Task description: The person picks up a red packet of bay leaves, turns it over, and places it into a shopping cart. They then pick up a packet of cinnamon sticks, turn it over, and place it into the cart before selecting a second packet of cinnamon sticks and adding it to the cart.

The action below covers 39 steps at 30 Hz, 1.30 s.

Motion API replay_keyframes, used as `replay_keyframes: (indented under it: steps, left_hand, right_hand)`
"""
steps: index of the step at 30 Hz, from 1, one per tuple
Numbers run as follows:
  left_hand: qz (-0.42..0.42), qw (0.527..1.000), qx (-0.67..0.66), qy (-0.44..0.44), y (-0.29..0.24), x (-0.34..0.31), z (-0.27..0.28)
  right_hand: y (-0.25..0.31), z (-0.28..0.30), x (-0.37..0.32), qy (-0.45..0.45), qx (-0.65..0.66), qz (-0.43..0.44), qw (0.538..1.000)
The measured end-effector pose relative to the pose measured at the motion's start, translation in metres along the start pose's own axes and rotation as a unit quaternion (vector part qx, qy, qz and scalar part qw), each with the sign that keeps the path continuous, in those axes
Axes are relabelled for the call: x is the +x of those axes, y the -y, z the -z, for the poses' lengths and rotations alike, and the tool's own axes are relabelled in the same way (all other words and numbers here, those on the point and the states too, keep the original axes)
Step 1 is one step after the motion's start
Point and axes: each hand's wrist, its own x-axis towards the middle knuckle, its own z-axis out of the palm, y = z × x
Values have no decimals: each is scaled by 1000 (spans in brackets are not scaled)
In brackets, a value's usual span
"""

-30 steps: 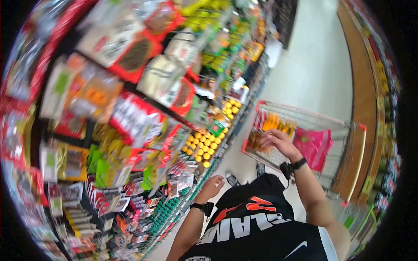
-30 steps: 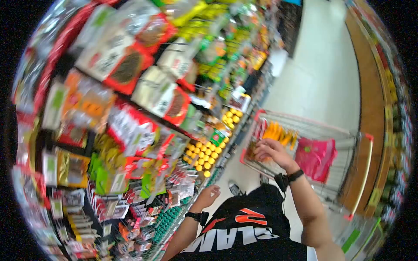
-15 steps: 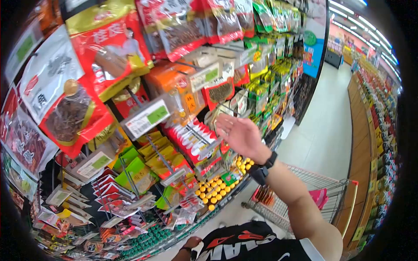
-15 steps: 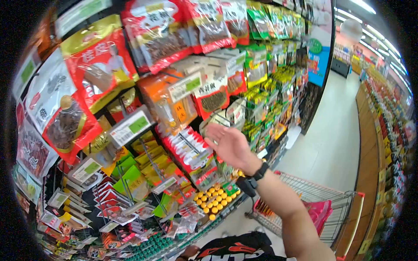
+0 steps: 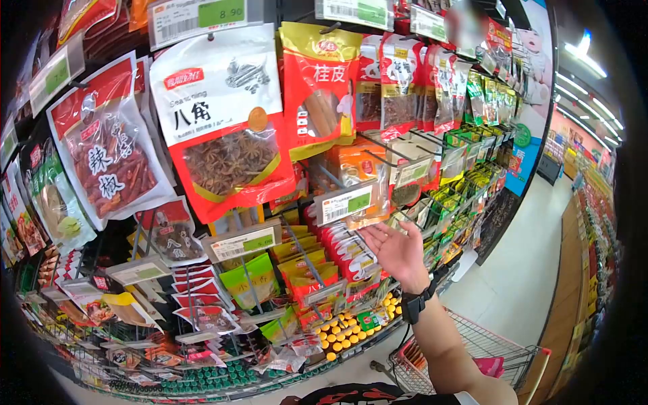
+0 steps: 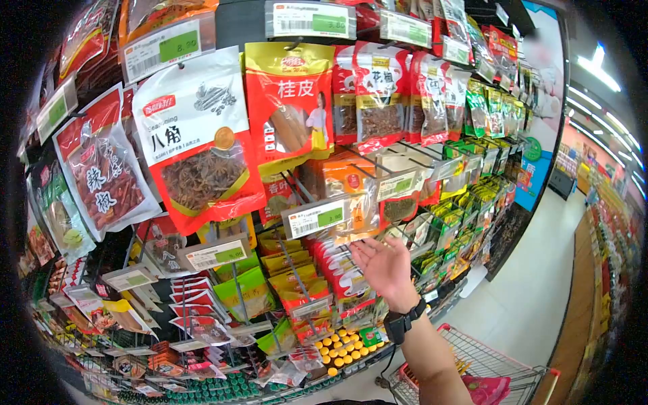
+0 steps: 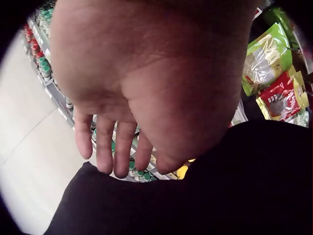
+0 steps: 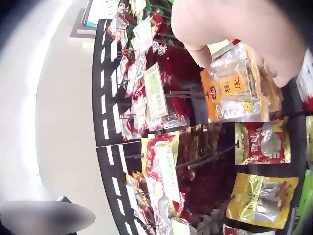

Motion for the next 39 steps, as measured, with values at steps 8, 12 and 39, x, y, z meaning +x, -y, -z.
replay_keyframes:
  steps: [8,12,39]
  left_hand:
    - [7,997,52,57,-7,76,41]
    - [-5,996,54,65,-23,109,52]
    - [-270,961,2,63,-400,120,145]
  right_hand:
    - [1,-4,0,13,-47,26,998]
    - [11,-12,5,-8,-84,98,992]
    - [-56,216,-266,-268,-323,-195,887]
